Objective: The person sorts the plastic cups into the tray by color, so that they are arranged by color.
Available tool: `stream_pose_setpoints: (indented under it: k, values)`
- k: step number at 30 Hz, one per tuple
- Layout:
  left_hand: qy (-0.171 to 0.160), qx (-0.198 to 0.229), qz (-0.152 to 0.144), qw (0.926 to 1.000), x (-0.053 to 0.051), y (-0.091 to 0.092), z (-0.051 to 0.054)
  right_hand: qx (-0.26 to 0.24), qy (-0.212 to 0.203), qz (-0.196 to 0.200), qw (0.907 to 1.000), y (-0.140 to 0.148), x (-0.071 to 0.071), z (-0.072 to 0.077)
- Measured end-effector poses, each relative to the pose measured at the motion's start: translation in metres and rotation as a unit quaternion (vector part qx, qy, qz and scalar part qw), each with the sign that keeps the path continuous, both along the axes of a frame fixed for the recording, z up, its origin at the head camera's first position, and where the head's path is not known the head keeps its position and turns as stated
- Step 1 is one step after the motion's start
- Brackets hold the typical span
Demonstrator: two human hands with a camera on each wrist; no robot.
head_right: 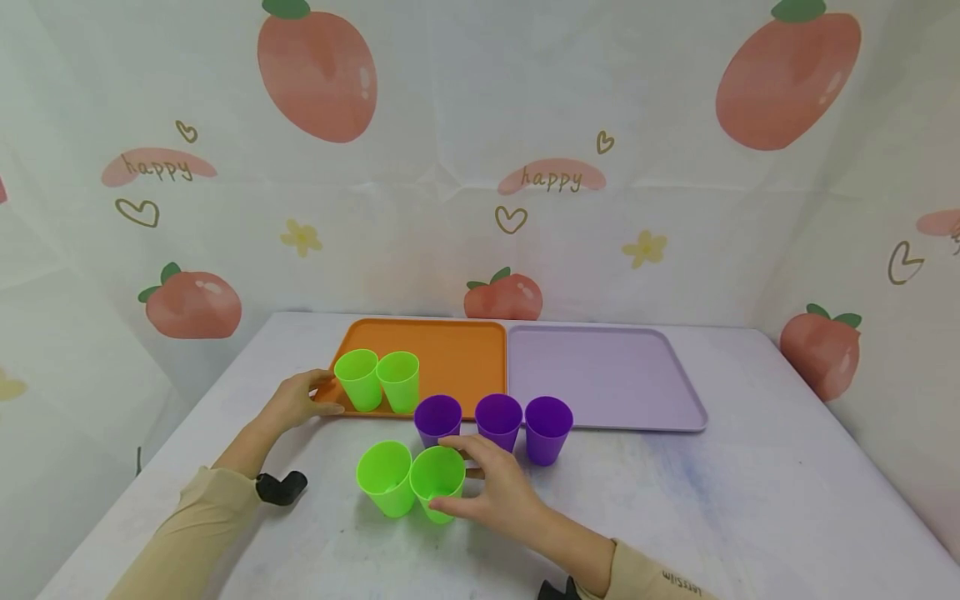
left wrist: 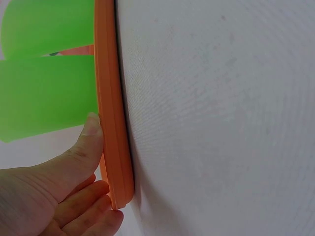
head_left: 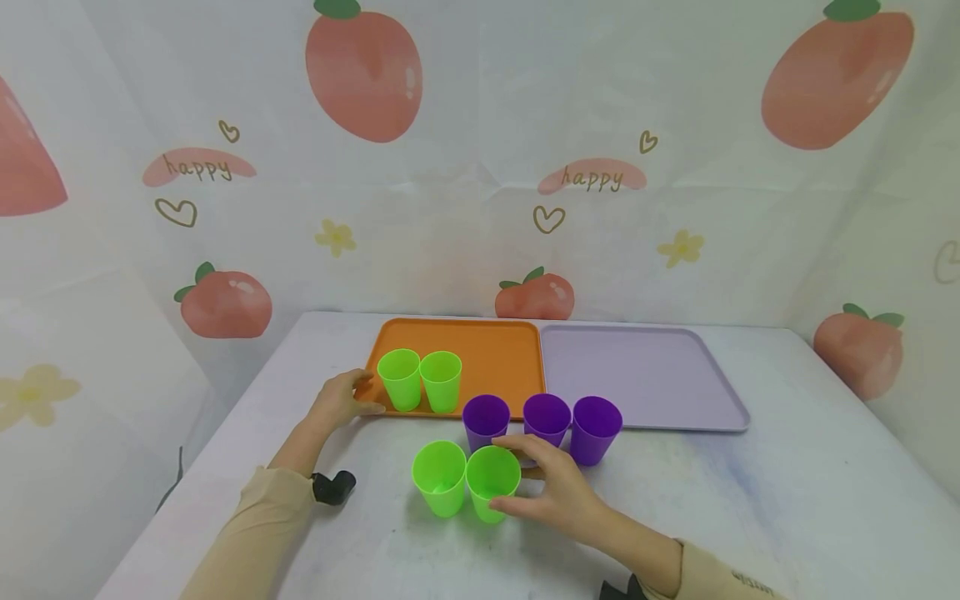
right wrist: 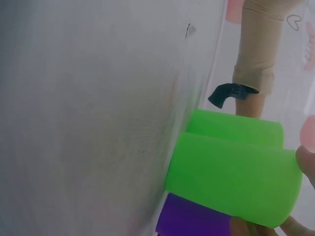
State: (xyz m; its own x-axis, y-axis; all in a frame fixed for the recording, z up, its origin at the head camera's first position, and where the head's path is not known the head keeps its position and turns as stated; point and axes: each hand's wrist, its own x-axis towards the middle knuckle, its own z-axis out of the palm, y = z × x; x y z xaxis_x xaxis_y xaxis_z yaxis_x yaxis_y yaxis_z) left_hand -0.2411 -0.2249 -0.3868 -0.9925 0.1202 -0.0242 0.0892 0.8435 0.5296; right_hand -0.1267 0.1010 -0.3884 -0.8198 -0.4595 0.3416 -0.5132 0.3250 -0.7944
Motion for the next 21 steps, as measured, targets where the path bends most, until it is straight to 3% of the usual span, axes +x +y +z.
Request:
stream_pose_setpoints:
  k: [21]
  values:
    - [-0.004, -0.003, 0.001, 1.0, 0.0001, 0.0004, 0.0, 0.014, 0.028, -0.021, 0.9993, 0.0055, -0.001, 0.0029]
